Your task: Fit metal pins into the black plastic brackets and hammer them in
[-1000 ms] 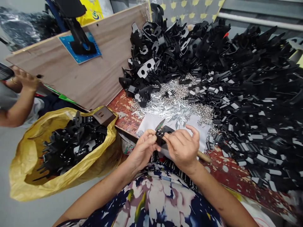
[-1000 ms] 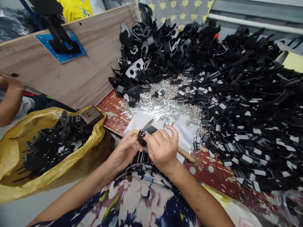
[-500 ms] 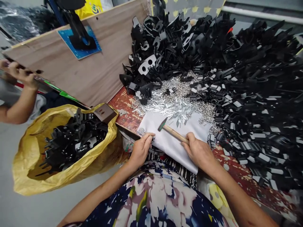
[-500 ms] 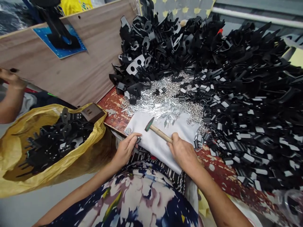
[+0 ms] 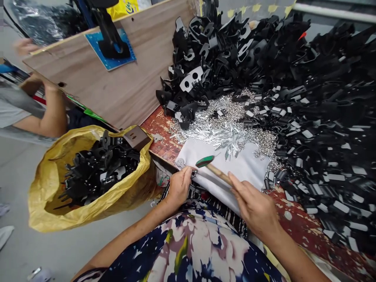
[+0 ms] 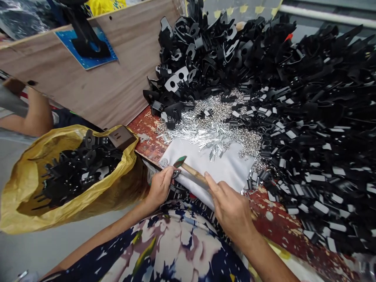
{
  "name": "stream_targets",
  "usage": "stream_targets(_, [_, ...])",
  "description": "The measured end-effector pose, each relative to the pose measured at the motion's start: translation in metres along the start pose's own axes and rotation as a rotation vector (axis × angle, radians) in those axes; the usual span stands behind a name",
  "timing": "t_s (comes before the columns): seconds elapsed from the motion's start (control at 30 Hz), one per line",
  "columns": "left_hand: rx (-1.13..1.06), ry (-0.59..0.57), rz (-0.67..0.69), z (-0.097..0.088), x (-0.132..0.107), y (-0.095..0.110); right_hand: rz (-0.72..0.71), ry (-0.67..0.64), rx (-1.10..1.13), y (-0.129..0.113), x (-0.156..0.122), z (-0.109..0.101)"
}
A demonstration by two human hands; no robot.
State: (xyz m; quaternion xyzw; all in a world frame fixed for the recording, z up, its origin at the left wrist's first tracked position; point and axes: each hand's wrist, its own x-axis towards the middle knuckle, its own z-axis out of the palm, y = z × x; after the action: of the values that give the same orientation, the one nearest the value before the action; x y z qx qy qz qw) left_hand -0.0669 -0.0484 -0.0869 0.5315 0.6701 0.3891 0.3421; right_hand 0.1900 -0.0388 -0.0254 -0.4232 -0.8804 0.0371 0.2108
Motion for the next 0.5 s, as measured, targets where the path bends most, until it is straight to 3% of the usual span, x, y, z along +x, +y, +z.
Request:
stream_targets(0.1, [-0.027, -0.005, -0.014, 0.000, 0.000, 0.001, 0.028, 0.013, 0.003, 0.000, -0.003, -0.004])
stream_targets(0.3, [-0.059, -0.019, -0.021, -0.003, 0.001, 0.002, 0.068, -0.231, 0.026, 0.009, -0.001, 0.014])
stream_targets(0.4, [-0.151, -0.032, -0.031, -0.011, 0.002, 0.007, 0.079, -0.177, 0.030, 0.013, 0.013, 0.016])
stream_targets(0.5, [-0.298, 0.011, -0.085, -0.018, 0.001, 0.019, 0.015, -0.066, 0.093, 0.002, 0.031, 0.007])
